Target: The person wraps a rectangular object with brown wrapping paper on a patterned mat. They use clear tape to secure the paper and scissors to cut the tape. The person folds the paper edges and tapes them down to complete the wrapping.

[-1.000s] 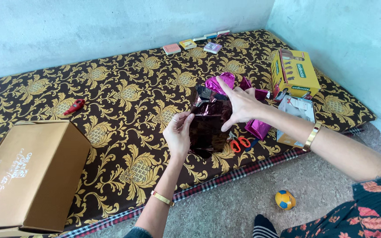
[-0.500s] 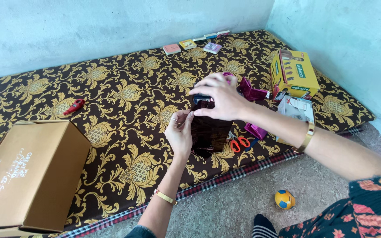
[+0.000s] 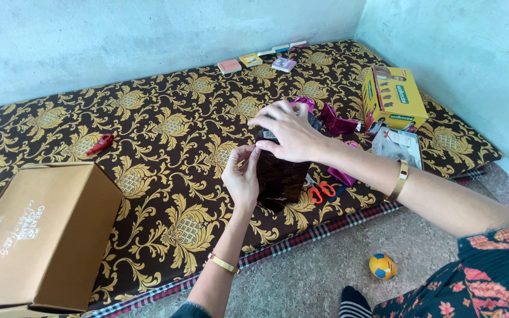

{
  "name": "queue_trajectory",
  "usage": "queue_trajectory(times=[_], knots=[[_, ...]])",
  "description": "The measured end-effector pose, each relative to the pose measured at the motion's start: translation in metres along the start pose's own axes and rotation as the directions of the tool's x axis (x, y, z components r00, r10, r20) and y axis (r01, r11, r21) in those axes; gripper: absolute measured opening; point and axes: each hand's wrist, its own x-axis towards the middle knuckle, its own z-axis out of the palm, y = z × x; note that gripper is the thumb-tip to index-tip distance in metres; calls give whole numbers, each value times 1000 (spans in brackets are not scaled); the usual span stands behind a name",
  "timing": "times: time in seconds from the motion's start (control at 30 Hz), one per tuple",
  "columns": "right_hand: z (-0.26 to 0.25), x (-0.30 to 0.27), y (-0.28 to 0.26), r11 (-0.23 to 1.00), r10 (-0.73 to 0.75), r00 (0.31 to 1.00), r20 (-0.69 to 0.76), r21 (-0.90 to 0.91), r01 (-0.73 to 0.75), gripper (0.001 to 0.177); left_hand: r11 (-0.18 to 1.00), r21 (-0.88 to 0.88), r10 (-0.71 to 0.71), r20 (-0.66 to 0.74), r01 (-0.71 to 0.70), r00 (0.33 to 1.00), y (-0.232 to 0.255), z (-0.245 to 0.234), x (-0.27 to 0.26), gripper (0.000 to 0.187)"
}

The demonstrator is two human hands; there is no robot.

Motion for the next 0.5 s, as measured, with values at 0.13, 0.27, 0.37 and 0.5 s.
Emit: queue_trajectory(times=[0.13, 0.27, 0.37, 0.5], knots=[[-13, 2, -7, 965, 255, 960, 120, 38, -261, 72, 998, -5, -69, -3, 69, 998, -1, -2, 1, 19], [-18, -1, -6, 952, 235, 949, 211, 145, -268, 78, 989, -97, -108, 55, 112, 993, -1, -9, 4, 35], [-12, -5, -6, 948, 219, 953, 208, 186, -259, 70, 994, -68, -83, 104, 90, 991, 0, -11, 5, 46], [-10, -5, -2, 952, 187, 972, 143, 218, -215, 65, 999, 0, -51, 128, 52, 990, -2, -10, 2, 47]])
